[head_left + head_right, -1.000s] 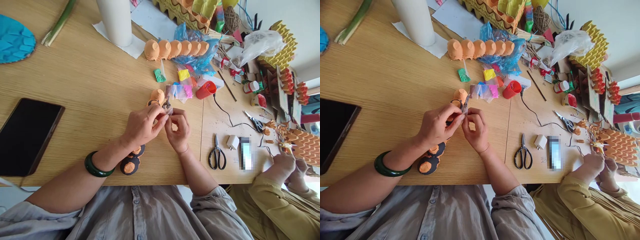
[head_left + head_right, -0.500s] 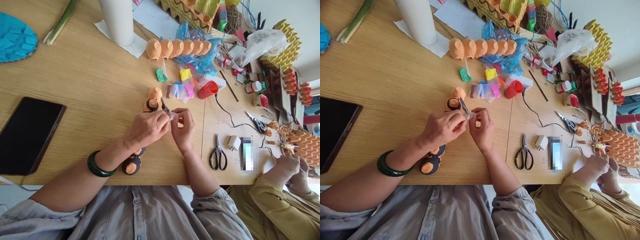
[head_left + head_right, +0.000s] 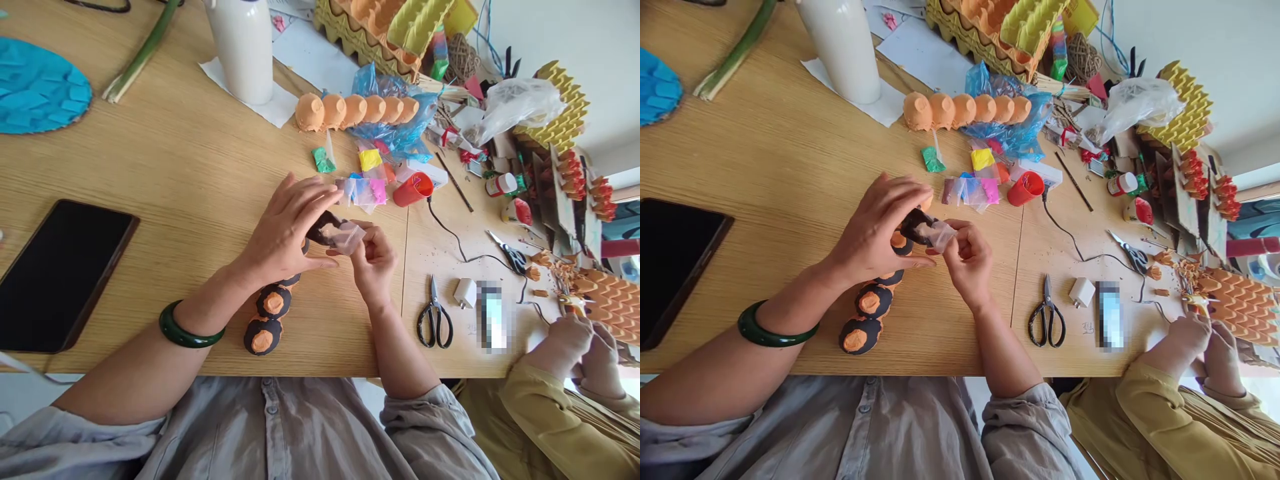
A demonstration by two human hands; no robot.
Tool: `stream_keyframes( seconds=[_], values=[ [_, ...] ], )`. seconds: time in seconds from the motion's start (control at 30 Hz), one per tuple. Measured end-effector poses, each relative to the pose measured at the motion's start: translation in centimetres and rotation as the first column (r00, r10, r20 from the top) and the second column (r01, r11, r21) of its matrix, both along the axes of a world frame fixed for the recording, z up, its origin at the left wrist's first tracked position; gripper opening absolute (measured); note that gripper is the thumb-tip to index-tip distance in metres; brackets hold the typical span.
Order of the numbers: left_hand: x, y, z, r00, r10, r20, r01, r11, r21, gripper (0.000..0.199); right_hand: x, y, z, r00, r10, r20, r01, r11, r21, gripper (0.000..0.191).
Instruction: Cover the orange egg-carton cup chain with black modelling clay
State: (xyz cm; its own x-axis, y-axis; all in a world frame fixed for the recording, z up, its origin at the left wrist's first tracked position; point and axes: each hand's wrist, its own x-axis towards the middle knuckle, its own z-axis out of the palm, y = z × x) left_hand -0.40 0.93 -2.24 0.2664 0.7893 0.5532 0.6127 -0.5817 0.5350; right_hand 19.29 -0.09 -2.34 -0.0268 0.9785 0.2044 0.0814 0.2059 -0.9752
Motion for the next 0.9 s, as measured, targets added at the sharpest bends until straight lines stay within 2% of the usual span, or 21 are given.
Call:
stream_keyframes(
  seconds=[0.13,0.23,0.3,0.4,0.5,0.6,0.7,0.8,0.9],
  values=[
    [-0.2,-0.2,-0.8,0.999,-0.001,-0.041,0.000,1.000,-0.008,0.075,0.6,0.7,0.0,1.000,-0.020,-0.004,0.020,1.000,-0.016,0.028],
    [-0.1,-0.6,-0.7,1.000,0.022,-0.005,-0.022,1.000,-0.016,0.071,0.7,1.0,-0.2,0.995,0.002,-0.096,-0.011,0.996,-0.092,0.027],
    [0.0,-0.7,-0.6,0.999,0.039,-0.006,-0.039,0.999,-0.035,0.070,0.7,1.1,-0.3,0.987,0.016,-0.158,-0.038,0.990,-0.137,0.035],
    [0.0,-0.6,-0.5,0.997,0.067,-0.026,-0.068,0.996,-0.057,0.077,0.6,1.1,-0.5,0.984,0.040,-0.174,-0.059,0.992,-0.108,0.044],
    [-0.2,-0.6,-0.4,0.997,0.070,-0.026,-0.071,0.995,-0.074,0.087,0.6,1.1,-0.6,0.983,0.102,-0.150,-0.114,0.991,-0.075,0.042],
    [-0.3,-0.6,0.0,0.998,0.056,0.000,-0.055,0.993,-0.105,0.086,0.6,1.0,-0.4,0.983,0.101,-0.154,-0.110,0.993,-0.048,0.040],
    [-0.3,-0.7,0.7,0.996,-0.001,0.087,0.008,0.996,-0.089,0.075,0.6,0.8,-0.2,0.976,0.122,-0.182,-0.129,0.991,-0.027,0.037],
    [0.0,-0.7,1.0,0.969,-0.073,0.238,0.082,0.996,-0.031,0.075,0.6,0.8,-0.1,0.969,0.158,-0.191,-0.173,0.983,-0.066,0.032],
    [0.4,-0.7,0.6,0.917,-0.055,0.395,0.106,0.988,-0.108,0.079,0.6,0.7,-0.1,0.987,0.081,-0.142,-0.096,0.990,-0.102,0.034]
  ],
)
